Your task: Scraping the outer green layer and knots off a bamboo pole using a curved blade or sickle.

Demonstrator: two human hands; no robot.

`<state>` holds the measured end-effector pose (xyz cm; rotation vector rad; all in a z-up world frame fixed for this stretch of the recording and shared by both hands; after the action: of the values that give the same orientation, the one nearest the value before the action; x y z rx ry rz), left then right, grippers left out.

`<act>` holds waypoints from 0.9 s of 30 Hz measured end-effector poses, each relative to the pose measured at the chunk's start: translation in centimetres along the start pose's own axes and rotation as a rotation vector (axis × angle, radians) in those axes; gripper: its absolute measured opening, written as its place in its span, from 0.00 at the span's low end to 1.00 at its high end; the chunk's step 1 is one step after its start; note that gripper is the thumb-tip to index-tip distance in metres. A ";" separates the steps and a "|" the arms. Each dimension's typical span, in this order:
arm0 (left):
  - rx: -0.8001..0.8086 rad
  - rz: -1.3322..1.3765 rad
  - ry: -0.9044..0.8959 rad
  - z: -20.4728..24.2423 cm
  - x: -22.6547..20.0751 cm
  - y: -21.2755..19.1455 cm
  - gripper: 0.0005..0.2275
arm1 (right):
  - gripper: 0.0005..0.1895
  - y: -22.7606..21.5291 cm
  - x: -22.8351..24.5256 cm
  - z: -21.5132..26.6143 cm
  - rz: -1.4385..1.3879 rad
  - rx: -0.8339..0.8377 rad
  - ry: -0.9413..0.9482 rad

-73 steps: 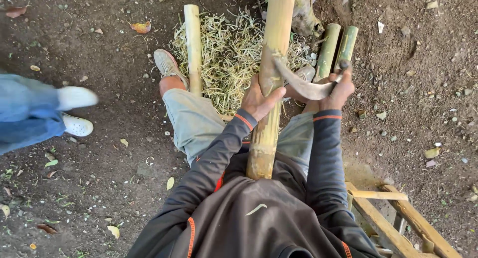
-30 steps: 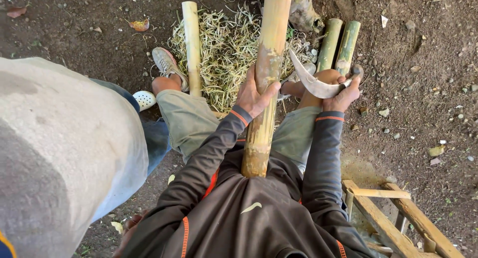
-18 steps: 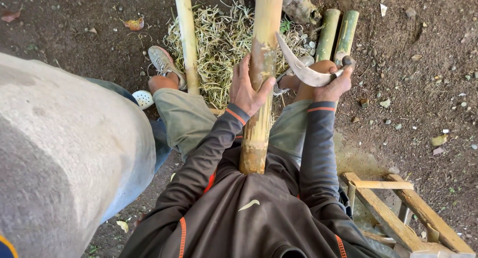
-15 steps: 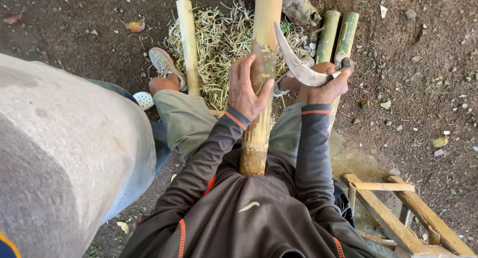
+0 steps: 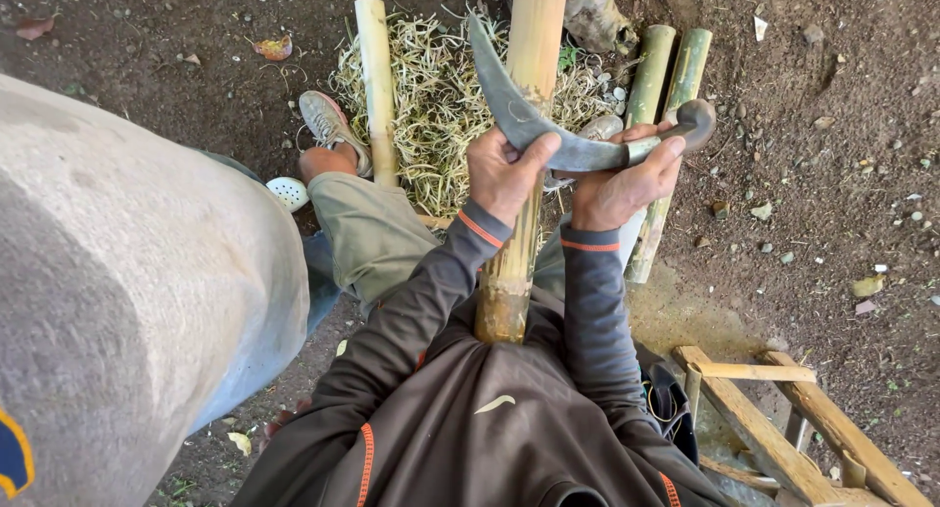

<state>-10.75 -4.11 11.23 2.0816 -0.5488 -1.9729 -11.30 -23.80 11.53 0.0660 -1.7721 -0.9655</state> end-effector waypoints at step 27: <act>-0.222 -0.232 0.088 0.9 -4.2 -6.7 0.15 | 0.34 2.9 10.0 6.6 1.220 0.605 -0.393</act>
<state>-10.97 3.74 12.25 2.1568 -0.0686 -1.9445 -19.83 -22.79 20.34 -0.7786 -1.9151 0.4676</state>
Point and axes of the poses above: each hand's wrist, its own z-axis away from the middle knuckle, its own y-axis out of the palm, x = y × z, the point moved 9 cm from there along -z, towards the middle knuckle, and after that the axes turned 11 degrees about x, right-handed, at the moved point
